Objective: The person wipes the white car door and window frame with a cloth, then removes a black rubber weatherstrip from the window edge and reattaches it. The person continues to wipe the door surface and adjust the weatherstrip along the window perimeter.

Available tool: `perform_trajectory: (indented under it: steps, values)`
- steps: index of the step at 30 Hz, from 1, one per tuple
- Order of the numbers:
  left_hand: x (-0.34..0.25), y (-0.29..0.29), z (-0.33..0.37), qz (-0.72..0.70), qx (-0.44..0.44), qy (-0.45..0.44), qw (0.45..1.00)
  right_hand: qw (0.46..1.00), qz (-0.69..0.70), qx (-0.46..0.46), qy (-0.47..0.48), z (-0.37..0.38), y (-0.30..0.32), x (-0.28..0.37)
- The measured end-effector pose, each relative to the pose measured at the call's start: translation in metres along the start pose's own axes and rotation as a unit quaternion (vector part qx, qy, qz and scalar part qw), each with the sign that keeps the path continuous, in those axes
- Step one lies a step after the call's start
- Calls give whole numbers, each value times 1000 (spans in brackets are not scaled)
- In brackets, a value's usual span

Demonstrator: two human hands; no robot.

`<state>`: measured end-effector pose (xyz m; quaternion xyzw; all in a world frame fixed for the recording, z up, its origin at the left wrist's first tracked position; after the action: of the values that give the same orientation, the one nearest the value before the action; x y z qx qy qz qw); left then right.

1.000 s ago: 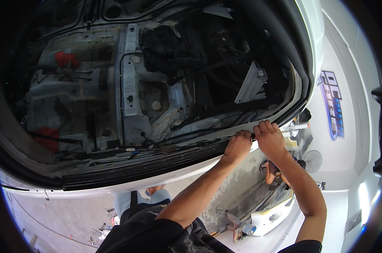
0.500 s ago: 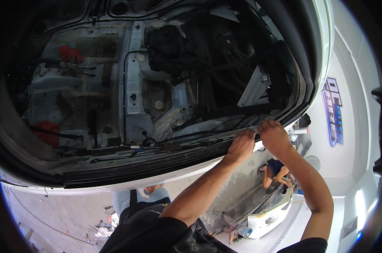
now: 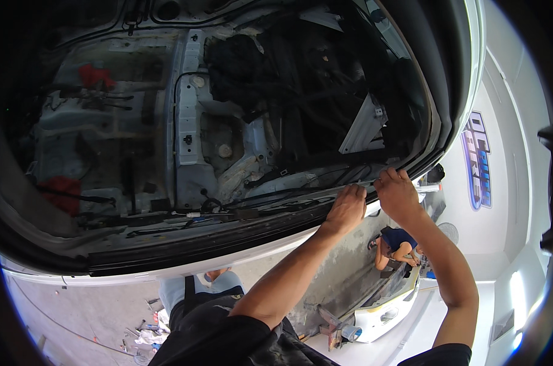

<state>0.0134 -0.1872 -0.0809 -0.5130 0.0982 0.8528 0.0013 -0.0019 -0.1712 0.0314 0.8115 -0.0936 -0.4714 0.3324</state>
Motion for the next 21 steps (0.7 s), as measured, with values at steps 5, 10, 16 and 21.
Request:
perform_trajectory:
  steps: [5,10,16,21]
  values:
    - [-3,11,-2,-89,-89,-35,991,999,-16,32,-1,2,-5,-1]
    - [-8,14,-3,-83,-103,-52,990,997,-8,64,-33,-2,-5,0]
    - [-7,14,3,-104,-77,-14,992,992,-10,110,-63,0,-5,2]
    - [-1,9,8,-121,-25,42,991,985,-6,160,-55,6,-6,-2]
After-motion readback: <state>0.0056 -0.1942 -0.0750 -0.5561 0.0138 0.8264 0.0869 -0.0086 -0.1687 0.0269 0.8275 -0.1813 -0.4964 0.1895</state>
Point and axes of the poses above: each hand's wrist, its own z-axis towards the middle knuckle, its own y-axis out of the back of the hand, x = y × z, the point moved 8 cm from there along z, towards the middle knuckle, and after that the axes turned 3 degrees about -y, right-handed, at the moved point
